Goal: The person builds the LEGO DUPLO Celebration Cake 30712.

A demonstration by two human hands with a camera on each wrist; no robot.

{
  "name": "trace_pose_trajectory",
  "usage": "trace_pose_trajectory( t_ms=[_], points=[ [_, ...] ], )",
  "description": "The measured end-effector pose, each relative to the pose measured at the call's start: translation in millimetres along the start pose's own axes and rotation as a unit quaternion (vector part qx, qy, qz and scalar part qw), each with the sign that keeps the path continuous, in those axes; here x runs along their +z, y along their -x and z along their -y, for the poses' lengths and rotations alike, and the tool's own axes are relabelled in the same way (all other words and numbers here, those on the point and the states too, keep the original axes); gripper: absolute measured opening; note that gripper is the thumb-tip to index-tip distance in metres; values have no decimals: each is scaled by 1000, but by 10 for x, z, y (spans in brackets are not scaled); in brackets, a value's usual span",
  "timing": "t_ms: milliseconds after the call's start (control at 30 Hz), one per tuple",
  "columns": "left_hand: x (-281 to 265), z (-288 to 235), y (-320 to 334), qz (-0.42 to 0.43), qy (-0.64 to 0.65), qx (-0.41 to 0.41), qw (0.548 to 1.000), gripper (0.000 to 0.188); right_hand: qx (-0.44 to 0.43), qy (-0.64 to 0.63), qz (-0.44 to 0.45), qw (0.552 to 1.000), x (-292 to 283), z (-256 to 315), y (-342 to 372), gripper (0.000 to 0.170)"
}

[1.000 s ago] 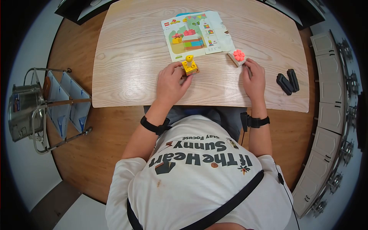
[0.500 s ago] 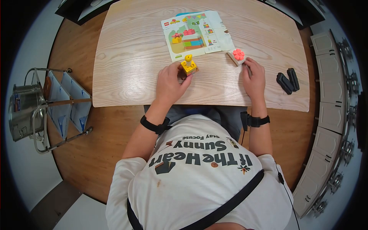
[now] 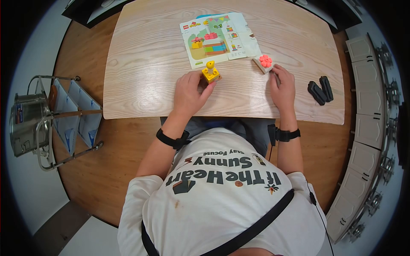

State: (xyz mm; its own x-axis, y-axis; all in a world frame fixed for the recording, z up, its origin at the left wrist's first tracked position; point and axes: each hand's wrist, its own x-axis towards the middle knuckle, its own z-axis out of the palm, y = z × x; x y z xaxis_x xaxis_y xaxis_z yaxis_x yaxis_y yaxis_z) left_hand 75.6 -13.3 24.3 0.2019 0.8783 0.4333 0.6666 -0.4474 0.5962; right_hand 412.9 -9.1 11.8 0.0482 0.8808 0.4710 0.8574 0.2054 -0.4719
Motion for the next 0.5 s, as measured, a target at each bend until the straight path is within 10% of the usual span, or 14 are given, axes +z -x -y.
trace_pose_trajectory(
  t_ms=[500],
  points=[
    [5, 41, 7, 10, 0, -9, 1000, 42, -3, -2, -2, 1000, 5, -3, 16, 20]
  ],
)
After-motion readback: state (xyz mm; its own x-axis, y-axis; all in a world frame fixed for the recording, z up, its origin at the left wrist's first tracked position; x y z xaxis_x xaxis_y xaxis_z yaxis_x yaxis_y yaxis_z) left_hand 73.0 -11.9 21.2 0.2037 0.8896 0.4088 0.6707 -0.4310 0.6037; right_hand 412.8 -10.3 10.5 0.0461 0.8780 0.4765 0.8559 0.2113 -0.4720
